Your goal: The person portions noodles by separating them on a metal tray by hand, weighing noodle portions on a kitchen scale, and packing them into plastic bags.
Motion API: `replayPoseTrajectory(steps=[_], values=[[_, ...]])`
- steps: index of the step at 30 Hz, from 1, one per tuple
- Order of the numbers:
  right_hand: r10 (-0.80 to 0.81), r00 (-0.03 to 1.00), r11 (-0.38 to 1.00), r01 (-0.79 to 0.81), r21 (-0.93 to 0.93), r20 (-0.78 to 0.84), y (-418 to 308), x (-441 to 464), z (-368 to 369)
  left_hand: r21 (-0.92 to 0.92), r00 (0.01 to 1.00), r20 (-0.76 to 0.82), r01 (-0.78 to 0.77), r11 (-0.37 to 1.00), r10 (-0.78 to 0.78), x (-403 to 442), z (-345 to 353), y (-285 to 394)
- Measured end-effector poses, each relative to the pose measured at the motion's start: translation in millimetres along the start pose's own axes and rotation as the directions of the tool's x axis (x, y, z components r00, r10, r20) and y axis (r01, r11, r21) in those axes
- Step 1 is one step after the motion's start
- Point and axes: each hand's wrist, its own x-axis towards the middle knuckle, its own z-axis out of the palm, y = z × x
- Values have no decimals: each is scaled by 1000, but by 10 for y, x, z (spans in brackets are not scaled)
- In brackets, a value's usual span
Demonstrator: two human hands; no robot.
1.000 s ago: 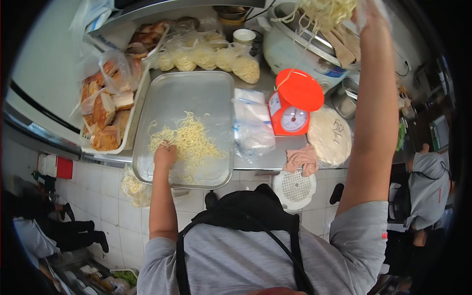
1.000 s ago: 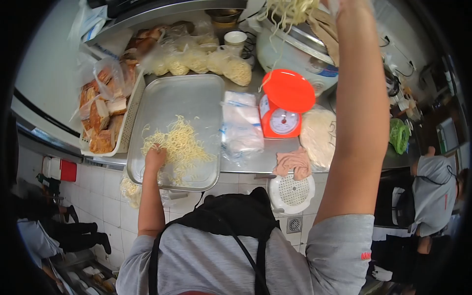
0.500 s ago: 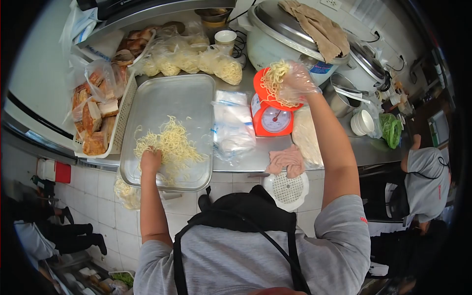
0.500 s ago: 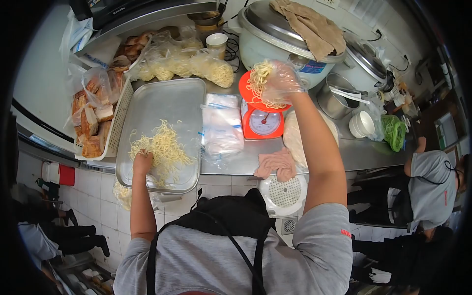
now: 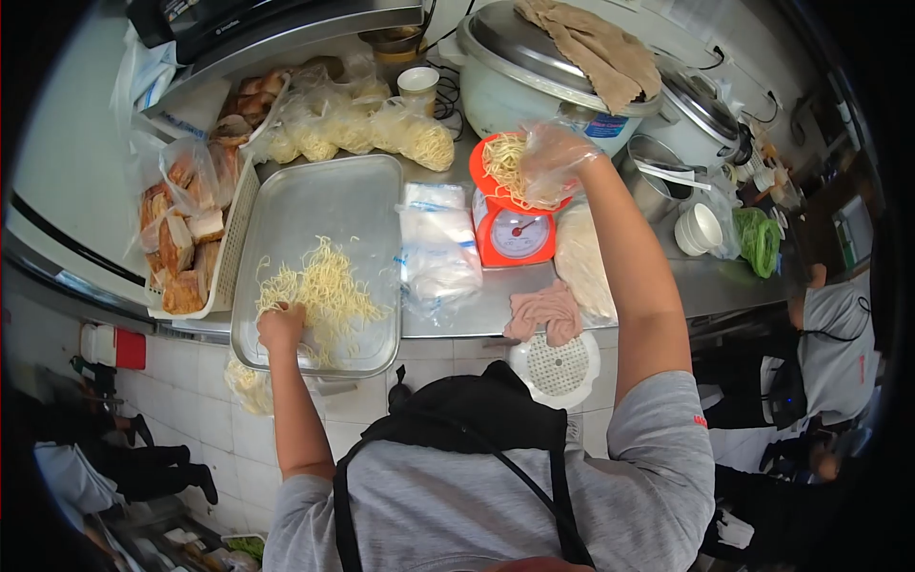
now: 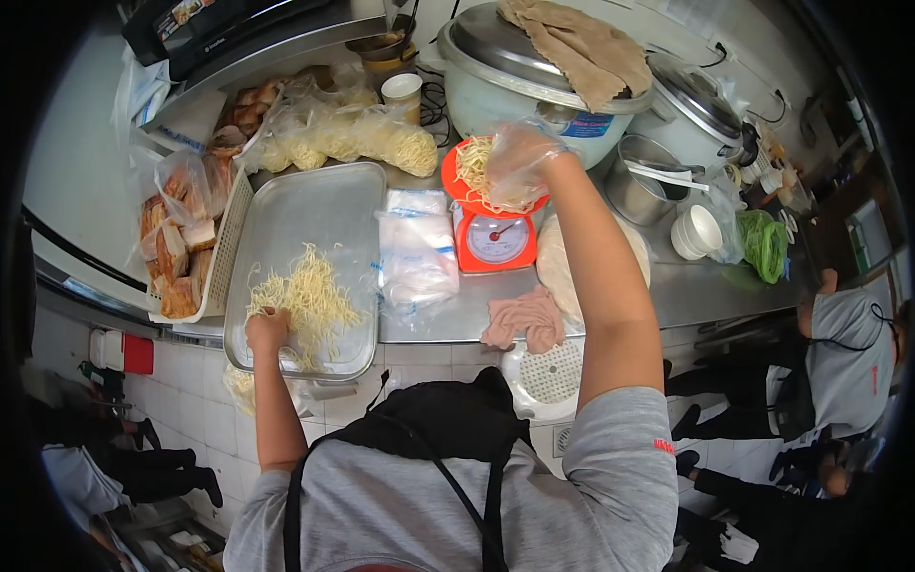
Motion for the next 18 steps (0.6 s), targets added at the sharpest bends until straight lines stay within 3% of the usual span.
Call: replayPoseTrajectory(steps=[2,3,6,9,11,12,14,15,17,18], values=[[-15,1000,999,16,39,-25,-43,-101,-87,-85,994,-75,-85,993,78,58,105,-33],[-27,999,997,30,67,-35,-113,-174,-159,-99,993,-34,-120,988,117,91,176,-15],[54,998,988,-58,-146,-29,-242,-213,-281,-87,975,80,-201,976,208,161,352,129],[26,961,997,-47,-69,-274,-145,-246,-281,62,950,212,-248,967,230,58,465,478],[-176,889,977,210,36,-424,-83,-276,-261,107,918,281,-319,942,279,-5,495,656],[-143,894,985,168,23,-424,-288,-389,-328,93,896,283,-381,920,343,-44,512,715],[-133,886,988,152,6,-444,-521,-542,-393,127,833,213,-542,831,511,-137,604,792],[-154,874,984,176,3,-461,-521,-556,-377,120,780,102,-625,771,617,-215,617,770],[-187,858,974,225,22,-479,-629,-599,-350,142,604,-123,-774,617,787,-325,595,702],[-201,856,967,252,45,-476,-706,-637,-336,49,634,-85,-768,639,769,-315,553,643]])
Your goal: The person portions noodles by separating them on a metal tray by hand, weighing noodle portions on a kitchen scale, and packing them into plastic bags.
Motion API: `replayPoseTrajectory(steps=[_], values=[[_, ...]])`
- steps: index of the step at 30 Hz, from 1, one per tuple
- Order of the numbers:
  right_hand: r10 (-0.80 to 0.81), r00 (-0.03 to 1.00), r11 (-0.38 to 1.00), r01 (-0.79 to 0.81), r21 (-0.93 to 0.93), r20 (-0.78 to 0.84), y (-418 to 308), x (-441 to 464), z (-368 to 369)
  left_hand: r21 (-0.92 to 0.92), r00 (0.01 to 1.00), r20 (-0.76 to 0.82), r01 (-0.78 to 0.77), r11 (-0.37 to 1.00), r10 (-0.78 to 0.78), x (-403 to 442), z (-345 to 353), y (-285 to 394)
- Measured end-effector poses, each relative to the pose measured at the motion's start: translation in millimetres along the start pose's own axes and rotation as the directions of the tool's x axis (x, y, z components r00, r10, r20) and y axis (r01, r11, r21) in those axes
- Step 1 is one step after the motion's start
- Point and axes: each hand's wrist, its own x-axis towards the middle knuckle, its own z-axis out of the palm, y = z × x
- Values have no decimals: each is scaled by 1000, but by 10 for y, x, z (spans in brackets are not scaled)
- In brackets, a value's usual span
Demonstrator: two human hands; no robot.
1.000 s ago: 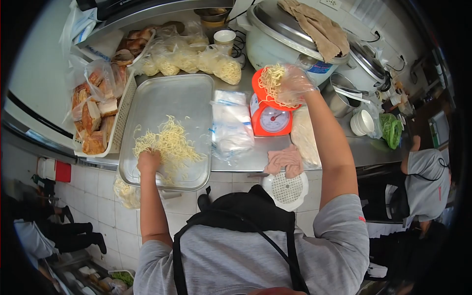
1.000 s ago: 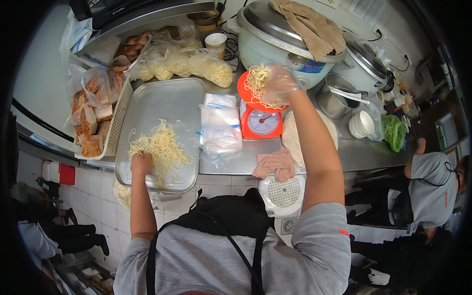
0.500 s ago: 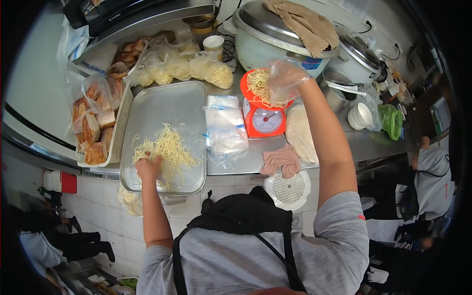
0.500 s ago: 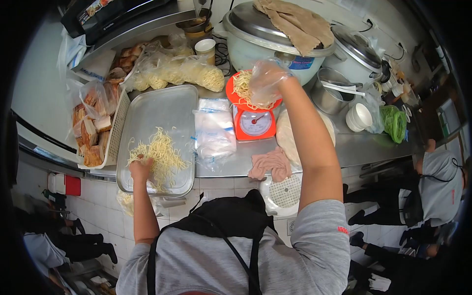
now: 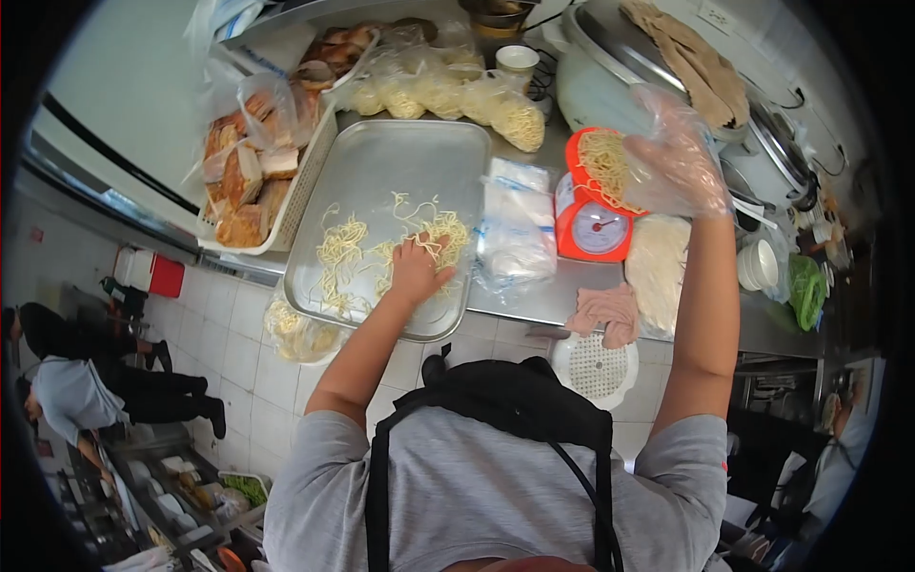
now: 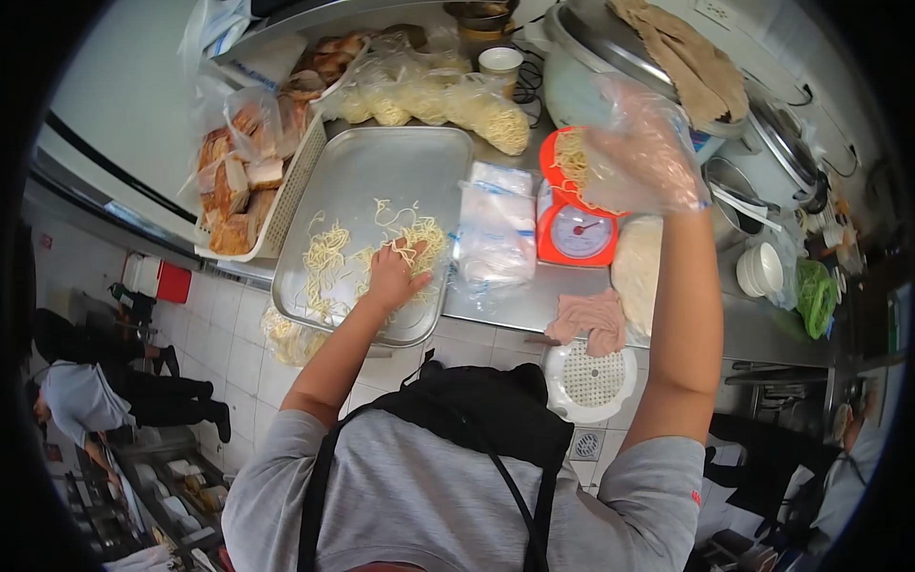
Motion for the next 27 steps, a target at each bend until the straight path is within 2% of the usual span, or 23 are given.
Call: replayPoseTrajectory(steps=[2,4,8,10,11,15,17,19,20,23,26,27], values=[[-47,999,996,48,74,-11,-123,-49,64,-181,995,83,65,981,-50,-26,-81,-134],[-110,993,981,117,157,-49,-228,-100,147,-165,982,127,158,974,-138,-91,-149,-400],[-85,996,941,68,333,35,-651,-181,296,-188,958,135,274,943,-251,-51,-515,-872],[-92,992,929,52,366,91,-831,-182,412,-248,972,57,236,939,-229,81,-925,-883],[-106,994,942,93,322,22,-904,-178,526,-277,976,19,214,937,-217,146,-1129,-873],[-187,977,919,135,372,106,-1076,-278,1002,-456,984,57,177,872,-170,336,-1680,-871],[-157,977,888,75,454,144,-1123,-352,1196,-552,985,72,168,817,-154,391,-1915,-810],[-140,977,836,29,548,161,-1103,-440,1384,-569,993,87,118,814,-83,470,-2044,-801],[-104,980,843,-5,538,171,-1103,-493,1419,-577,994,95,92,812,-45,510,-2100,-799],[-10,986,856,-78,511,168,-1077,-660,1471,-358,1000,21,21,934,-14,649,-2242,-728],[78,992,880,-115,460,100,-865,-925,1438,-145,997,64,-33,989,42,837,-2272,-697],[108,991,893,-129,430,74,-766,-1015,1414,-183,996,50,-65,981,75,904,-2299,-639]])
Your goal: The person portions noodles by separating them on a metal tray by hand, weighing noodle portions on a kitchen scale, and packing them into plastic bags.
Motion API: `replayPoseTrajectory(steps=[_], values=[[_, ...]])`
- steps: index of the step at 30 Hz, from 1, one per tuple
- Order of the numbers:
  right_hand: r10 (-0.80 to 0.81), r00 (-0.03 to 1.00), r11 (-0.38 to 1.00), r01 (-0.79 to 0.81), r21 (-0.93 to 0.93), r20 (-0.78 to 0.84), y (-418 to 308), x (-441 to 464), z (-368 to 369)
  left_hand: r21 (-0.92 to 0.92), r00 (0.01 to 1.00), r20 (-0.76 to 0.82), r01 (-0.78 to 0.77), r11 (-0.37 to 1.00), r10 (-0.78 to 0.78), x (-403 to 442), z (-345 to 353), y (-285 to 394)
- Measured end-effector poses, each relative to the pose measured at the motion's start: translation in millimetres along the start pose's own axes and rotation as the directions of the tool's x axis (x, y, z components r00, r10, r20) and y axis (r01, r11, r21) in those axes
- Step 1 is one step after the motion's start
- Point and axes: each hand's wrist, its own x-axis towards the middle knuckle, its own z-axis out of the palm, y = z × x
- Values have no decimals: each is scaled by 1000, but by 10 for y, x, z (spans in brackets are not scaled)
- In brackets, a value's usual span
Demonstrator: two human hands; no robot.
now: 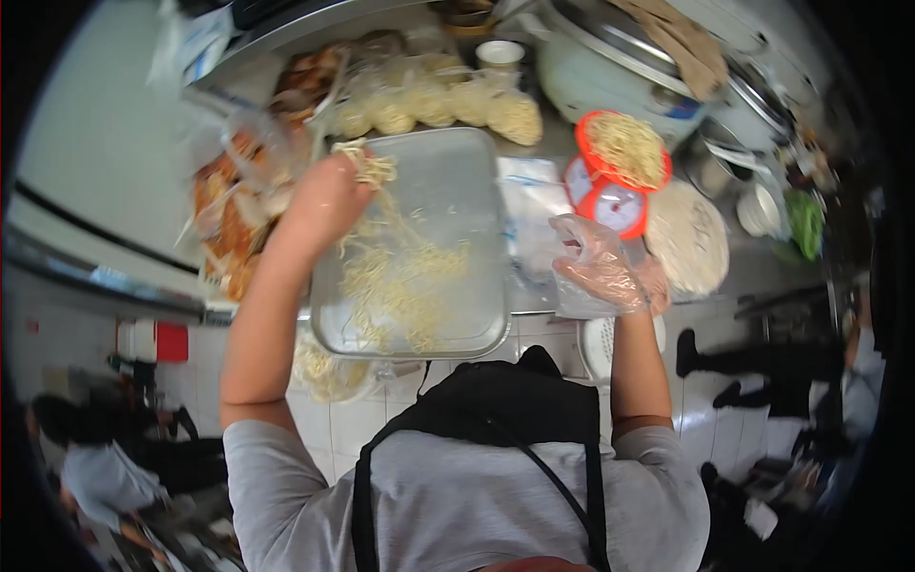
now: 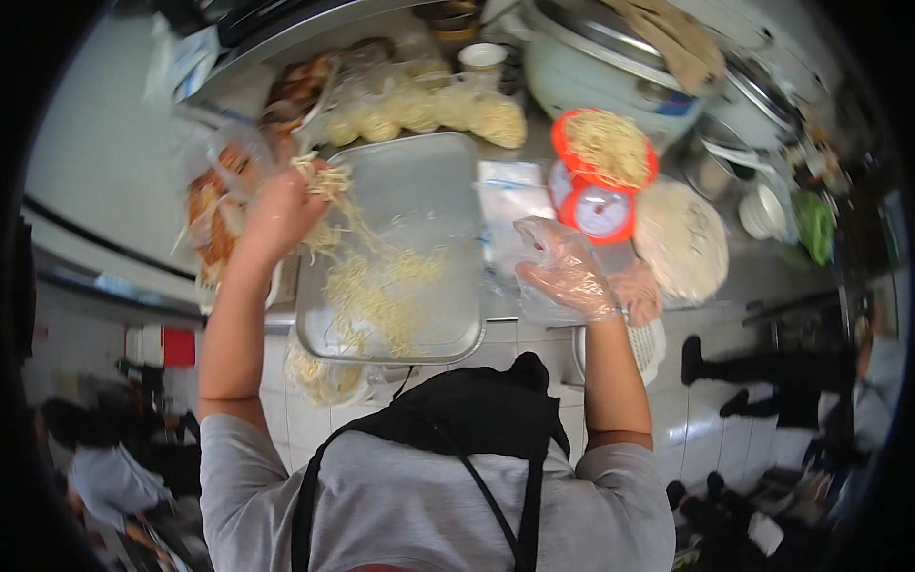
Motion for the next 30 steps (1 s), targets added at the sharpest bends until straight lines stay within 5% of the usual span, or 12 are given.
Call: replayPoseTrajectory(steps=[5,9,13,18,19,21,22,25,30], values=[[365,901,898,-407,-167,-234,243,-377,-385,-156,994,-50,-109,982,102,345,-157,498],[428,821,865,-494,-93,-378,956,-742,-470,-157,973,-151,-199,967,176,807,-230,985],[222,886,847,-382,-370,-408,1276,-921,-478,-137,930,-234,-319,938,282,1259,-306,1585],[-80,828,787,-288,-545,-554,1326,-1034,-325,-512,944,-207,-327,794,255,1839,31,2205],[-148,786,782,-279,-558,-600,1382,-1054,-306,-248,921,-280,-342,907,271,1860,126,2371],[-358,608,781,-221,-584,-709,1440,-1067,-281,-185,937,-206,-320,929,282,1932,391,2570],[-211,643,868,-223,-444,-736,1357,-1057,-297,-202,925,-221,-353,914,308,1981,563,2616],[-183,749,855,-198,-479,-637,1410,-1077,-360,-204,968,-80,-249,947,237,2045,1067,2750],[-241,780,897,-48,-439,-577,1480,-1093,-442,-79,965,21,-258,963,261,2095,1658,2709]])
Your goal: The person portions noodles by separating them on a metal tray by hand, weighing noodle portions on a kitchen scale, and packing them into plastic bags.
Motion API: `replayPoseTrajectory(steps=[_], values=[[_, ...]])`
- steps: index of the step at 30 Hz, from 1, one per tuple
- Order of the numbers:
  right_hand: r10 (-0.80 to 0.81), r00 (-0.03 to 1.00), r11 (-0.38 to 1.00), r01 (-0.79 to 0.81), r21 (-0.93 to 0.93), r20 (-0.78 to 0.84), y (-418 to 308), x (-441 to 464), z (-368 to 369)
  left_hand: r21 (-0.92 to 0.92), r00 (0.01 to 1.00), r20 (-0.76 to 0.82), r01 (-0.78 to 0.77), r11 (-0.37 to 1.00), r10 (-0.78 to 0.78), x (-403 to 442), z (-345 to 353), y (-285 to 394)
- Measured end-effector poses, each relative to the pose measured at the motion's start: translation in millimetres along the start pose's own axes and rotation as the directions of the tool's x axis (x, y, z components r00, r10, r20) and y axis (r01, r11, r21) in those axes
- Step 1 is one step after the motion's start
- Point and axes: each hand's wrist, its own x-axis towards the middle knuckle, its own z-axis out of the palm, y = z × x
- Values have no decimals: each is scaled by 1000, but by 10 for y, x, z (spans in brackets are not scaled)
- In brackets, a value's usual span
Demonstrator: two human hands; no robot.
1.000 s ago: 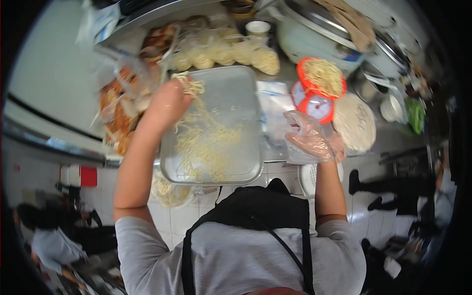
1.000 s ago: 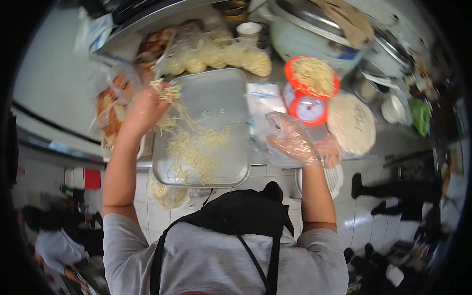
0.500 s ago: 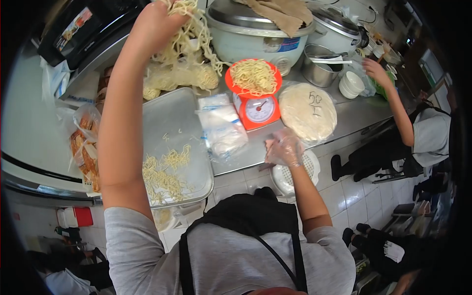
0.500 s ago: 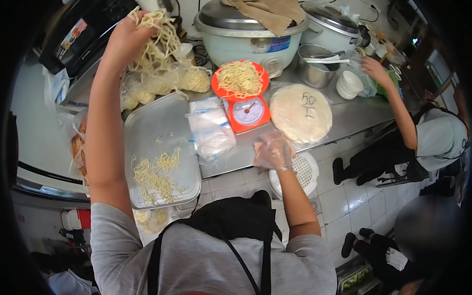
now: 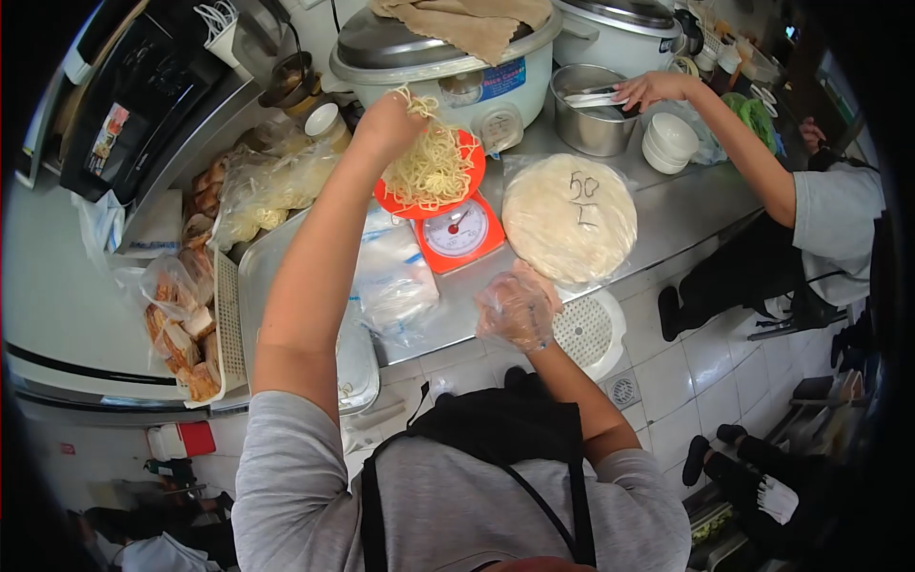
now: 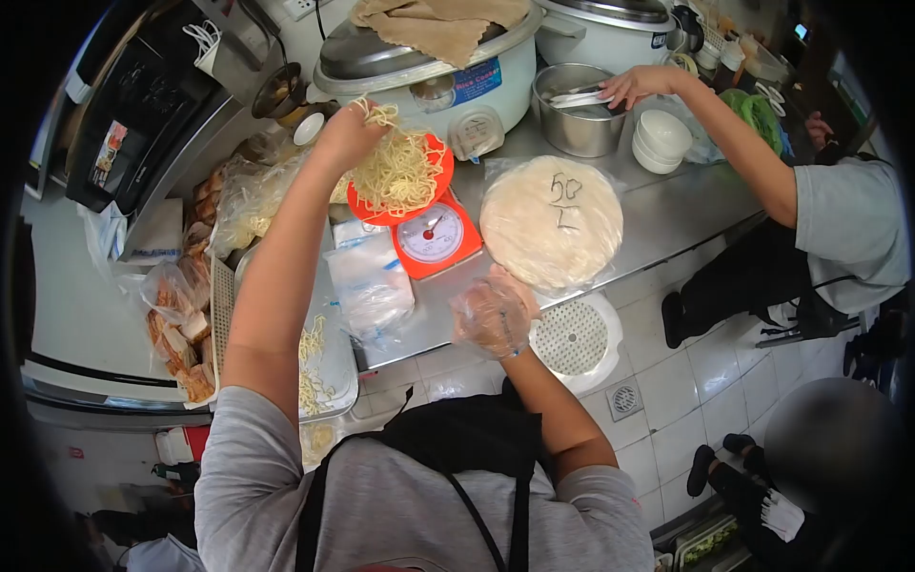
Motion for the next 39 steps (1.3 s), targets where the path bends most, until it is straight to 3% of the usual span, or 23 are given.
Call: replayPoseTrajectory(steps=[4,8,10,16,19,21,23,28,35,37,38,39], values=[[-79,997,997,79,15,8,70,-63,41,87,991,123,48,995,-59,-19,90,16],[-1,994,997,-8,80,105,101,-94,42,126,966,224,98,987,-125,-48,92,37],[26,992,992,-40,116,119,139,-128,92,158,969,222,73,985,-107,-48,97,3],[-62,998,998,62,28,3,151,-125,132,192,950,273,102,976,-153,-58,-48,51],[-54,998,996,51,75,44,143,-118,112,257,939,303,85,963,-164,-48,-123,79],[190,953,911,-261,319,235,105,-167,114,314,928,334,57,948,-167,-24,-174,99],[258,910,847,-375,376,325,96,-172,119,378,905,385,27,926,-183,9,-222,131],[130,942,933,-222,284,309,79,-59,15,415,931,349,-55,908,-103,34,-220,156],[275,904,878,-375,297,328,71,169,-143,555,914,391,-138,820,-111,-7,-419,447],[387,858,789,-498,360,339,134,287,-196,530,906,411,-144,836,-104,13,-458,430],[354,879,776,-466,424,319,164,381,-241,516,902,420,-147,844,-100,20,-476,417],[321,899,760,-432,486,298,159,555,-329,417,943,326,-80,905,-67,27,-470,340]])
